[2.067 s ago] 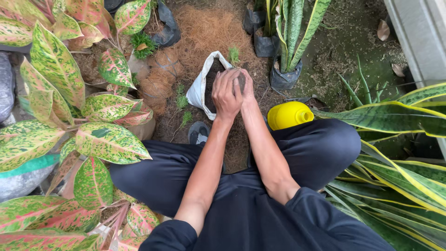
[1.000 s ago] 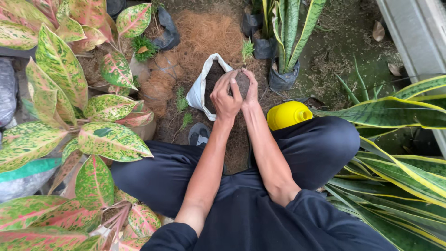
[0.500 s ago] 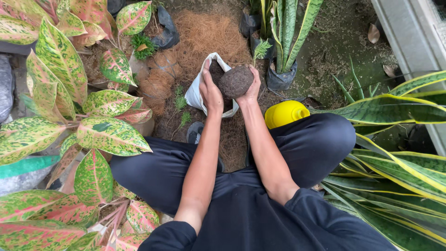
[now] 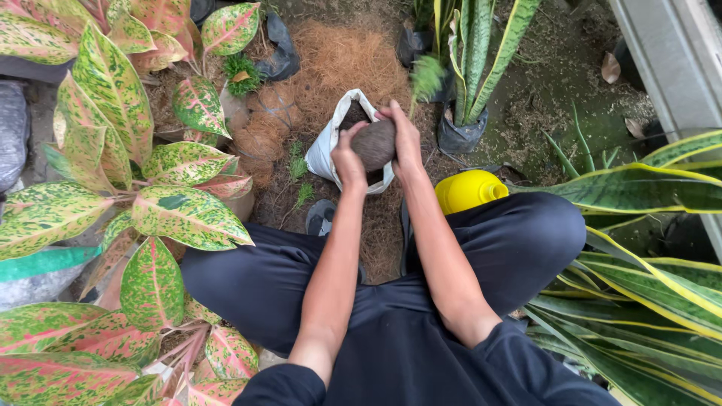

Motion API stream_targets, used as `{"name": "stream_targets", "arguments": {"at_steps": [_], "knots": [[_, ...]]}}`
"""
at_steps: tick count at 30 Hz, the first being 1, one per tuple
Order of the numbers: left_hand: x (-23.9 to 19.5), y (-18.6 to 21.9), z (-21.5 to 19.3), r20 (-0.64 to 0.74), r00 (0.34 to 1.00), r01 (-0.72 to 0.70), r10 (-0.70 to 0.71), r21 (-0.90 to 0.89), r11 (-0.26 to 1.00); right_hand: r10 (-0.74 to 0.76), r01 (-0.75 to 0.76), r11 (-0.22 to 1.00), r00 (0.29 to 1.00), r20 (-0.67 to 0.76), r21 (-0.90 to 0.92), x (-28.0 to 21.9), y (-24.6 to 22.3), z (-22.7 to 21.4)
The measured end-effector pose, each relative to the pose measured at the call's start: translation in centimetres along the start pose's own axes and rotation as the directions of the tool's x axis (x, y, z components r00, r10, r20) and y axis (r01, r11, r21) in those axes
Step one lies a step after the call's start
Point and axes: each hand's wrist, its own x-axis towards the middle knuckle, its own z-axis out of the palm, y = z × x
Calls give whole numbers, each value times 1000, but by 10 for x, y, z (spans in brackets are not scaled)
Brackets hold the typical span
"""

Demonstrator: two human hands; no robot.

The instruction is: The person sits on the ground and wraps a plant's root ball with soil and coconut coir. They first press soil around the root ball, then cover it with loose coconut coir, shaping it into a compact bundle.

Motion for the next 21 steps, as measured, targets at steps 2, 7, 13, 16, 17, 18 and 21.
{"name": "stream_targets", "arguments": {"at_steps": [2, 7, 13, 16, 17, 18, 21], "knots": [[-17, 1, 14, -32, 973, -195, 227, 401, 895, 44, -65, 969, 995, 92, 236, 3, 12, -8], [-37, 7, 24, 101, 826, -481, 554, 638, 602, 122, -212, 850, 970, 212, 482, 25, 51, -44], [-43, 17, 43, 321, 829, -493, 457, 806, 327, 130, -189, 833, 980, 148, 521, 37, 92, -68], [-45, 32, 42, 404, 777, -586, 483, 746, 317, 73, -139, 824, 987, 141, 549, 34, 100, -59], [-45, 37, 39, 415, 757, -621, 505, 698, 356, 81, -153, 813, 985, 151, 562, 34, 99, -57], [-45, 41, 36, 406, 737, -634, 540, 693, 344, 87, -162, 803, 984, 157, 574, 36, 96, -59], [-49, 46, 30, 414, 669, -692, 617, 651, 314, 90, -183, 770, 980, 180, 611, 47, 91, -64]]}}
